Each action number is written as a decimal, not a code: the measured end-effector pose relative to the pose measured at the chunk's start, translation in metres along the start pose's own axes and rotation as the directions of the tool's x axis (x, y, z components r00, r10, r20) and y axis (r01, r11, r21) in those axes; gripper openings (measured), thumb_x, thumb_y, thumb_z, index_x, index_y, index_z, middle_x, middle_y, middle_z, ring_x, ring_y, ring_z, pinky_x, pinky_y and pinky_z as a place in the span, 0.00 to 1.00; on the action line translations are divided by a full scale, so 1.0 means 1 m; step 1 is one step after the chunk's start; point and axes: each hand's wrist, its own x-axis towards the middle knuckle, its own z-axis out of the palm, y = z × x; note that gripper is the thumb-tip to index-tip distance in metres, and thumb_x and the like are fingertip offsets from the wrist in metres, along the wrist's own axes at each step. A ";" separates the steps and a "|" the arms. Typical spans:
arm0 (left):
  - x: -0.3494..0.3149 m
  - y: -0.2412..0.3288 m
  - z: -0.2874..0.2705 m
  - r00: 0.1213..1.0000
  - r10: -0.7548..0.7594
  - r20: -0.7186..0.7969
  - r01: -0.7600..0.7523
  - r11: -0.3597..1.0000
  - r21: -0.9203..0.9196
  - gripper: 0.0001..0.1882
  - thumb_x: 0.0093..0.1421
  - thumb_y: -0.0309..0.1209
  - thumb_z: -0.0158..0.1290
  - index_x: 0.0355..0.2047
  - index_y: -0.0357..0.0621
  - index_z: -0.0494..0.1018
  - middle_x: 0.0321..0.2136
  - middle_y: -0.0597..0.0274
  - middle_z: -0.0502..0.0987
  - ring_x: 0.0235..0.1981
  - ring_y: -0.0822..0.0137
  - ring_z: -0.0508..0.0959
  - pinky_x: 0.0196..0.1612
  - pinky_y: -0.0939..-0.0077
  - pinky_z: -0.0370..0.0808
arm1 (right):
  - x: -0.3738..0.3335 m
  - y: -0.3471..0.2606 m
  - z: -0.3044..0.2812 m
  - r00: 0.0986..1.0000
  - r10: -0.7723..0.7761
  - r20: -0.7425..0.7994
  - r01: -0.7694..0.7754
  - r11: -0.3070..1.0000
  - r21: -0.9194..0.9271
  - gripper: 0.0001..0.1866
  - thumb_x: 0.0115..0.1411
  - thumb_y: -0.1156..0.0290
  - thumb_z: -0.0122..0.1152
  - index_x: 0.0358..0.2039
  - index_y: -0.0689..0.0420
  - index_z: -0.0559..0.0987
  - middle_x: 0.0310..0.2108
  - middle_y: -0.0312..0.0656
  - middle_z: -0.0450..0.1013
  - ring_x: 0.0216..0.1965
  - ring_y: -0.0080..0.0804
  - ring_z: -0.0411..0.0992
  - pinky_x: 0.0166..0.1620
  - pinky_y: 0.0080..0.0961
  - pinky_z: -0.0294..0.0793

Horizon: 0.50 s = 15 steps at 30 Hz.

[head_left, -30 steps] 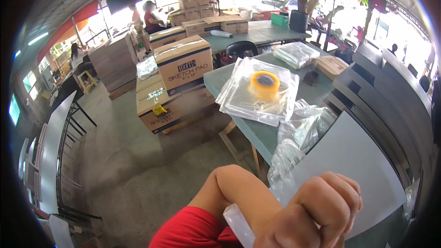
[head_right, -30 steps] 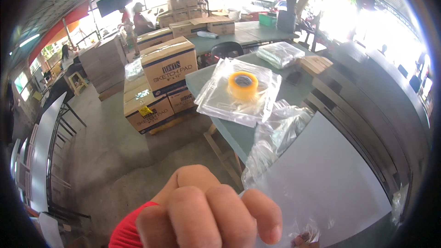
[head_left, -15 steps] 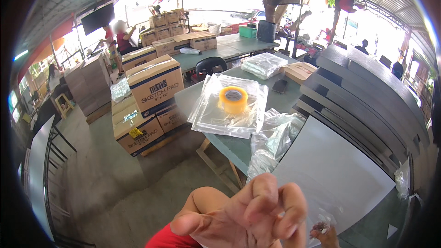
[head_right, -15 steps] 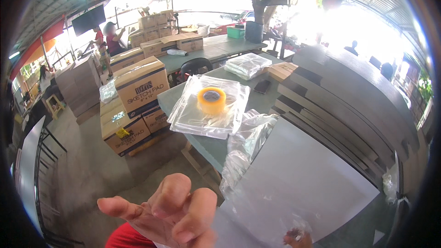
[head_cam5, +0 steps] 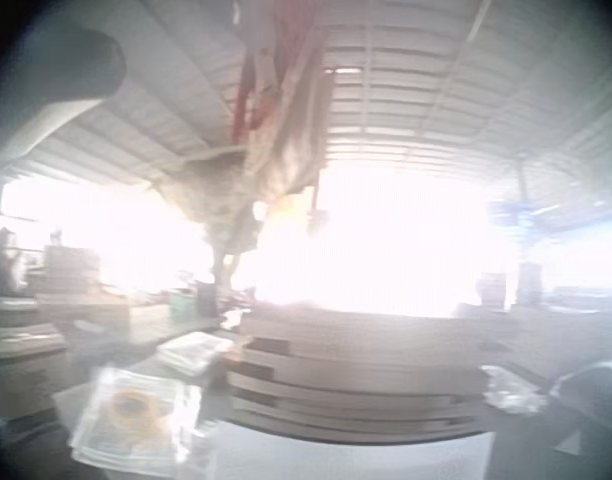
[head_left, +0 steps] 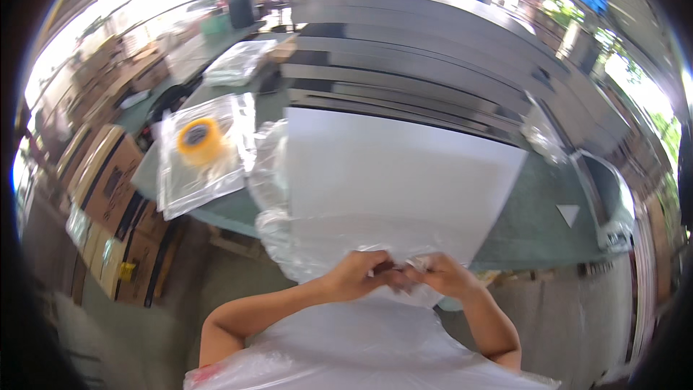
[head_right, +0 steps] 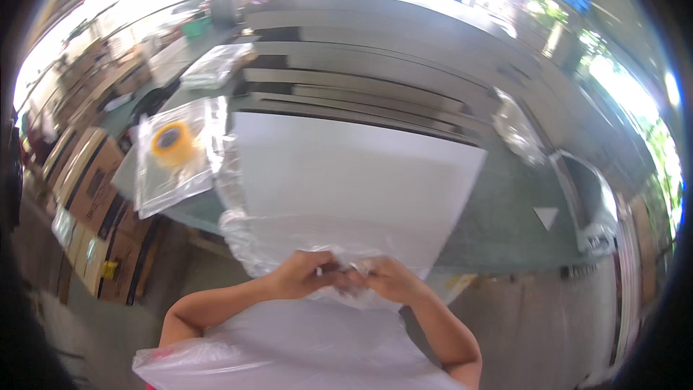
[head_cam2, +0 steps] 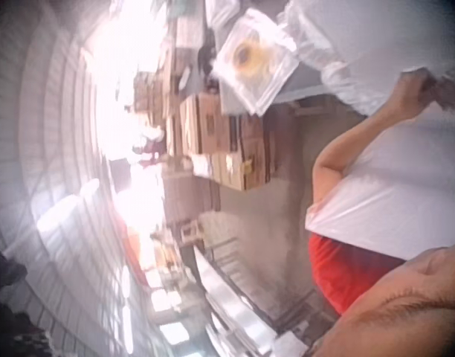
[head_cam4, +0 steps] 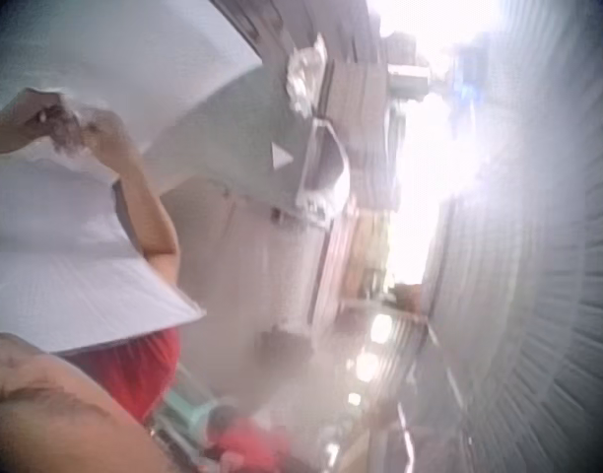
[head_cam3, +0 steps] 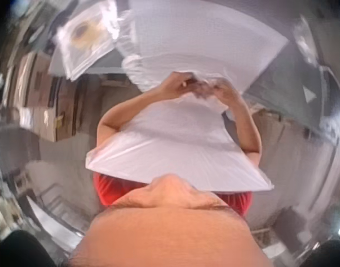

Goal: The person repeatedly wraps individual white and black rectangular sheets in clear plastic bags at a workbench. They open a bag, insert a sheet, and fold the bag around it, then stack the wrapped items. The person briefly walks to a nearby table to pick up a roll of yellow tape and returns to continue wrapping.

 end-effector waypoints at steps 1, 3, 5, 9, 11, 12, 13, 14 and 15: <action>0.002 -0.002 -0.003 1.000 -0.023 0.020 0.023 0.999 -0.031 0.09 0.52 0.32 0.54 0.29 0.38 0.71 0.19 0.62 0.72 0.21 0.71 0.72 0.24 0.78 0.68 | 0.001 -0.009 -0.003 0.995 0.096 -0.020 -0.097 0.990 -0.099 0.14 0.58 0.65 0.50 0.33 0.65 0.75 0.29 0.38 0.74 0.30 0.23 0.71 0.34 0.18 0.69; 0.004 0.010 -0.011 0.996 -0.085 0.031 0.086 0.996 -0.035 0.08 0.52 0.30 0.54 0.26 0.37 0.71 0.17 0.63 0.73 0.18 0.73 0.70 0.22 0.79 0.67 | -0.002 0.001 -0.008 0.978 0.115 -0.175 -0.085 0.981 0.173 0.13 0.57 0.66 0.51 0.31 0.64 0.75 0.26 0.37 0.74 0.29 0.22 0.71 0.33 0.18 0.70; 0.007 0.014 -0.015 0.995 -0.097 0.014 0.097 0.995 -0.028 0.07 0.52 0.29 0.54 0.25 0.37 0.71 0.16 0.63 0.73 0.17 0.76 0.69 0.21 0.80 0.66 | -0.005 0.005 -0.016 0.972 0.110 -0.206 -0.026 0.928 0.371 0.14 0.56 0.65 0.53 0.31 0.65 0.75 0.26 0.39 0.74 0.27 0.21 0.71 0.31 0.19 0.71; 0.011 0.009 -0.011 0.999 -0.021 -0.043 0.021 1.000 -0.003 0.08 0.51 0.29 0.55 0.24 0.37 0.71 0.15 0.65 0.71 0.17 0.80 0.67 0.20 0.83 0.65 | -0.010 0.008 -0.012 0.996 0.031 -0.089 0.010 0.907 0.422 0.14 0.54 0.63 0.56 0.28 0.64 0.76 0.23 0.38 0.73 0.25 0.21 0.71 0.29 0.18 0.69; 0.012 0.008 -0.009 0.996 -0.044 -0.072 0.044 0.999 -0.001 0.09 0.51 0.30 0.56 0.23 0.37 0.70 0.14 0.66 0.71 0.17 0.80 0.67 0.20 0.83 0.64 | -0.008 0.006 -0.010 0.989 0.102 -0.111 -0.075 0.971 0.225 0.15 0.53 0.62 0.58 0.24 0.64 0.76 0.20 0.38 0.73 0.24 0.21 0.70 0.28 0.18 0.69; 0.013 0.011 -0.010 0.993 -0.077 -0.092 0.076 0.997 -0.019 0.09 0.50 0.30 0.56 0.22 0.37 0.70 0.14 0.66 0.70 0.17 0.79 0.67 0.20 0.83 0.65 | -0.009 0.007 -0.011 0.985 0.113 -0.131 -0.077 0.964 0.253 0.15 0.52 0.62 0.58 0.22 0.64 0.75 0.19 0.37 0.72 0.22 0.20 0.69 0.27 0.17 0.68; 0.015 0.015 -0.011 0.988 -0.110 -0.111 0.107 0.994 -0.036 0.09 0.50 0.31 0.56 0.22 0.37 0.70 0.14 0.66 0.70 0.17 0.79 0.67 0.20 0.83 0.65 | -0.009 0.008 -0.012 0.981 0.124 -0.150 -0.077 0.957 0.281 0.16 0.52 0.61 0.59 0.20 0.63 0.75 0.17 0.36 0.71 0.21 0.20 0.68 0.26 0.17 0.67; 0.014 0.021 -0.013 0.988 -0.142 -0.065 0.143 0.990 0.013 0.10 0.50 0.31 0.56 0.22 0.37 0.70 0.14 0.65 0.70 0.17 0.77 0.68 0.21 0.82 0.65 | -0.010 0.009 -0.013 0.976 0.135 -0.169 -0.077 0.948 0.308 0.17 0.51 0.61 0.60 0.18 0.62 0.74 0.16 0.35 0.70 0.20 0.19 0.67 0.25 0.17 0.66; 0.013 0.028 -0.018 0.984 -0.175 -0.018 0.176 0.982 0.064 0.11 0.50 0.32 0.56 0.22 0.36 0.69 0.14 0.64 0.69 0.17 0.76 0.68 0.21 0.81 0.66 | -0.010 0.009 -0.013 0.980 0.102 -0.169 -0.041 0.943 0.330 0.17 0.51 0.60 0.60 0.17 0.61 0.73 0.15 0.34 0.68 0.18 0.18 0.65 0.23 0.17 0.64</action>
